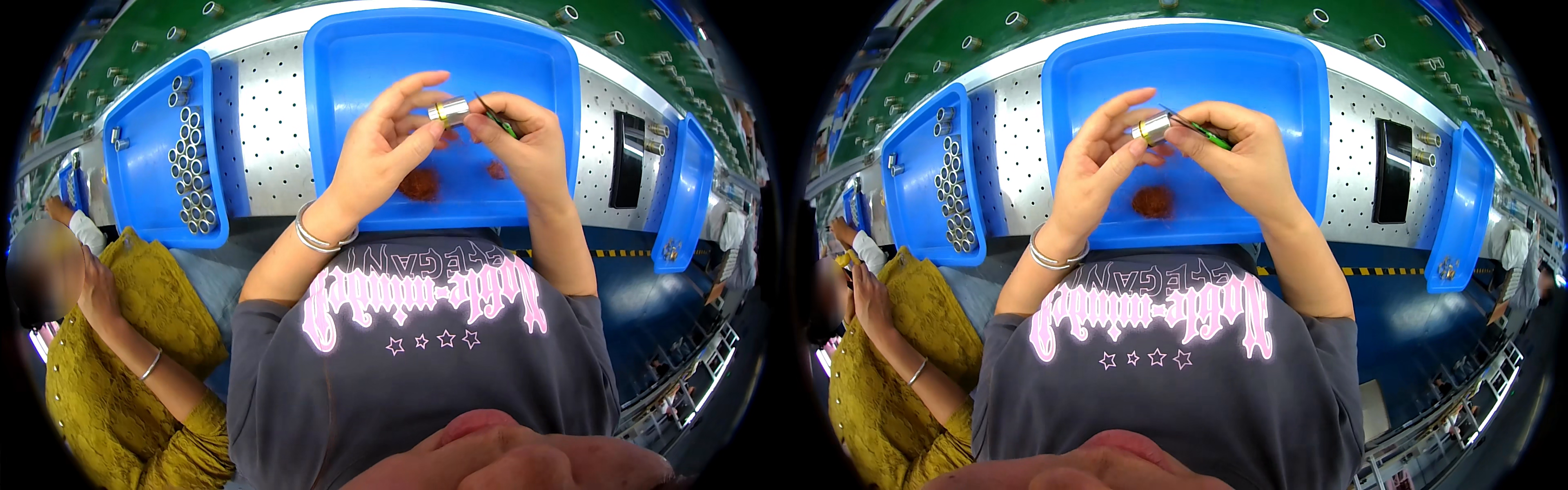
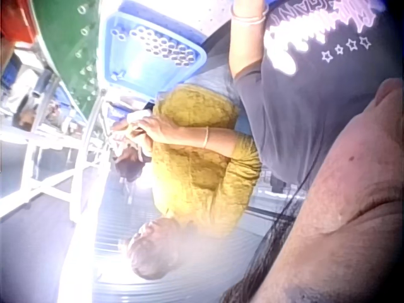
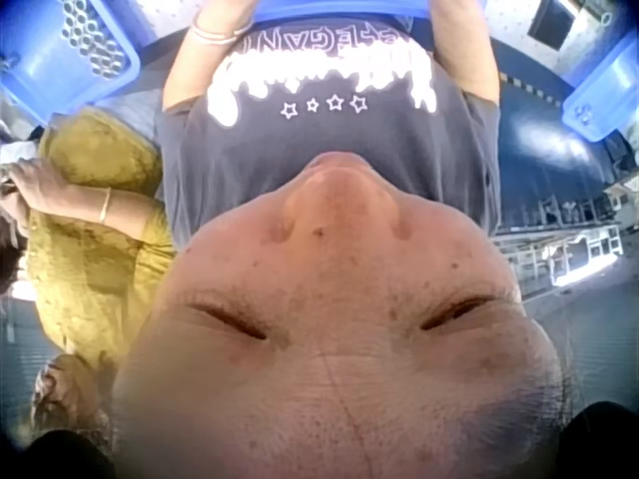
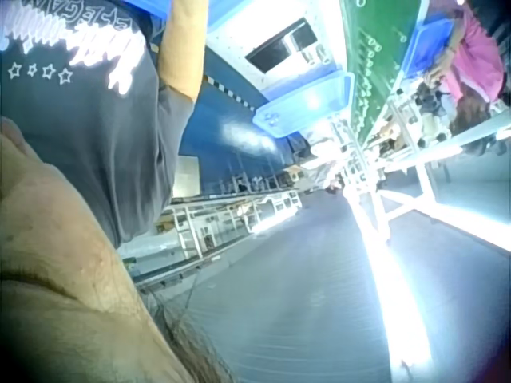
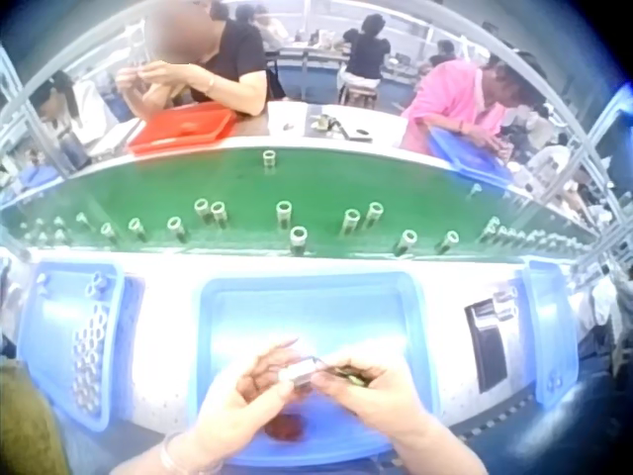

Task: The person uses tweezers to pick up small reddish-brown components from a blue tray and inserts them into small cylindrical metal parts. They handle the metal parts one by one, placing them into a blue bin after assembly.

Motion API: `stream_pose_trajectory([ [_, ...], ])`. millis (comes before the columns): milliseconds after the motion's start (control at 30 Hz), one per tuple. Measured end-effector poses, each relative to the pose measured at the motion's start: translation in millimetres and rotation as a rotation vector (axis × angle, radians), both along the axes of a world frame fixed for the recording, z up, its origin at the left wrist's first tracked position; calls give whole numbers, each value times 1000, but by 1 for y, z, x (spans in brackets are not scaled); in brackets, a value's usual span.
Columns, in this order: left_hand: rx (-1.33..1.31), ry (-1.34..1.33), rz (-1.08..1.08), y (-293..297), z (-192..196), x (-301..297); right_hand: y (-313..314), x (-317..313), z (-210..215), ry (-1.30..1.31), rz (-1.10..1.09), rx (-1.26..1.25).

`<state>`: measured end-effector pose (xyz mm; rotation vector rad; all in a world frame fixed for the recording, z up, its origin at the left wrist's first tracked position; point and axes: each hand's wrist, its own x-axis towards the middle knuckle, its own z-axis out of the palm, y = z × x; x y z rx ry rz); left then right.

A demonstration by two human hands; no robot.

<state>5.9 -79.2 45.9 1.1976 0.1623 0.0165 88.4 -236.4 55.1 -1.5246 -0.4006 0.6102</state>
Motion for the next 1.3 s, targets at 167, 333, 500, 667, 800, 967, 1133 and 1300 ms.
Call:
stream_pose_trajectory([
  [167, 67, -51, 151, 0, -10, -2, 1, -3, -4, -106, -99, -55],
  [333, 166, 26, 91, 0, -4, -1, 4, -7, 4, -167, -135, -141],
  [500, 155, 36, 108, 0, -4, 0, 6, -11, 2, -298, -141, -152],
  [667, 109, 42, 81, 2, -4, 0, 7, -11, -4, -433, -114, -102],
  [800, 30, 42, 79, 3, -8, 0, 9, -11, -3, -410, -92, -102],
  [967, -73, 95, 69, 3, -8, -1, 9, -10, -6, -441, -83, -81],
  [1133, -156, 94, 62, 3, -9, 0, 9, -10, -2, -373, -68, -120],
  [1300, -155, 124, 66, 2, -9, 0, 9, -9, -3, -413, -62, -115],
])
